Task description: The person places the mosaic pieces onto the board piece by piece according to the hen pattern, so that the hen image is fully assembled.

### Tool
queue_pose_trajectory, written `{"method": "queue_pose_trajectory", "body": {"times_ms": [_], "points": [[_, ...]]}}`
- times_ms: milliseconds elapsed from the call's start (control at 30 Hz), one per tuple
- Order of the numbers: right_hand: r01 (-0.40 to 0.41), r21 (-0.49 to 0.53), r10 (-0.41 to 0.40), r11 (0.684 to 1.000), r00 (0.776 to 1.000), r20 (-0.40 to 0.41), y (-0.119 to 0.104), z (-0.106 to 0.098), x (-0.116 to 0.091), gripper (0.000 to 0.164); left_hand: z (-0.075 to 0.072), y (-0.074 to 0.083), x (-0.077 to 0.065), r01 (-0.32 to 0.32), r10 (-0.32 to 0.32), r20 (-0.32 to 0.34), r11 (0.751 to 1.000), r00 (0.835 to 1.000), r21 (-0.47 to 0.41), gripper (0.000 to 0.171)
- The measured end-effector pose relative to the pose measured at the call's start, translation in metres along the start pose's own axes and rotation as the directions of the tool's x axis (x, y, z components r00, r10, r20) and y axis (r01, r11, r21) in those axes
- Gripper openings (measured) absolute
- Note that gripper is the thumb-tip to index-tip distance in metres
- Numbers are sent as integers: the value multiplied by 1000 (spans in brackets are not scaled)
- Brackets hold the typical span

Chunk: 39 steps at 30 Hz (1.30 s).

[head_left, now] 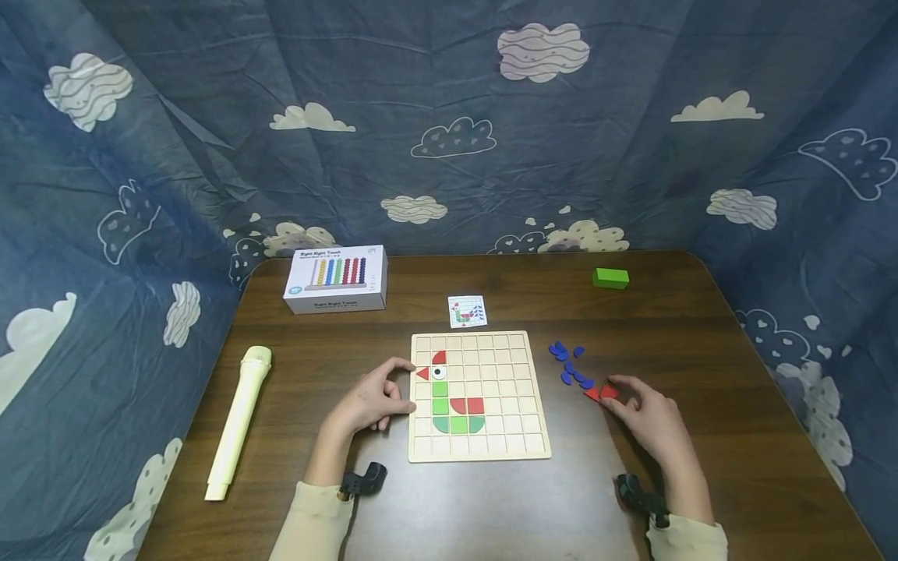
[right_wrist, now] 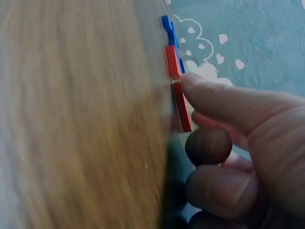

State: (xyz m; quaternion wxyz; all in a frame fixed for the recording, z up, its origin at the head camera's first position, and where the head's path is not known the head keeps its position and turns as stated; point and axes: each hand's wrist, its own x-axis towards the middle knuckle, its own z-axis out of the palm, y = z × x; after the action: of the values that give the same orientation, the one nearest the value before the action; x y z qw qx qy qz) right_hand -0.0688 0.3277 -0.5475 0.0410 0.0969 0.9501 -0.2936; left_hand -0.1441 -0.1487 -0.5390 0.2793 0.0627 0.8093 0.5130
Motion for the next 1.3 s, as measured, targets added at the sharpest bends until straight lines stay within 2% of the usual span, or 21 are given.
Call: {"method": "queue_pose_trajectory", "body": {"times_ms": [133, 333, 567, 733, 867, 1000, 1167, 1300], "points": [[-19, -4, 19, 1000, 1000, -1, -2, 0, 1, 46, 0, 0, 0, -5, 5, 4, 1000, 1000, -5, 62], [5, -20, -5, 1000, 1000, -23, -3, 2, 3, 36, -1, 0, 1, -7, 7, 3, 1000, 1000, -2, 62], [26, -15, -27, 1000, 999, -44, -3, 1, 4, 35, -1, -2, 2, -7, 7, 8, 1000, 1000, -6, 63], [84, 4, -84, 996, 995, -46, -21, -5, 1, 37, -1, -1, 1, -4, 4, 10, 1000, 1000, -5, 63], [215, 36, -213, 976, 976, -47, -45, -4, 0, 31, -1, 0, 0, -4, 4, 10, 1000, 1000, -6, 63], [321, 74, -322, 944, 947, -2, -71, 5, 1, 28, -1, 0, 0, -9, 9, 8, 1000, 1000, -7, 62], [353, 104, -363, 930, 926, 105, -101, 21, 2, 26, -1, 0, 0, -10, 10, 5, 1000, 1000, -7, 62], [405, 96, -416, 909, 897, 148, -118, 35, 5, 22, -1, 0, 0, -12, 12, 4, 1000, 1000, -4, 62]]}}
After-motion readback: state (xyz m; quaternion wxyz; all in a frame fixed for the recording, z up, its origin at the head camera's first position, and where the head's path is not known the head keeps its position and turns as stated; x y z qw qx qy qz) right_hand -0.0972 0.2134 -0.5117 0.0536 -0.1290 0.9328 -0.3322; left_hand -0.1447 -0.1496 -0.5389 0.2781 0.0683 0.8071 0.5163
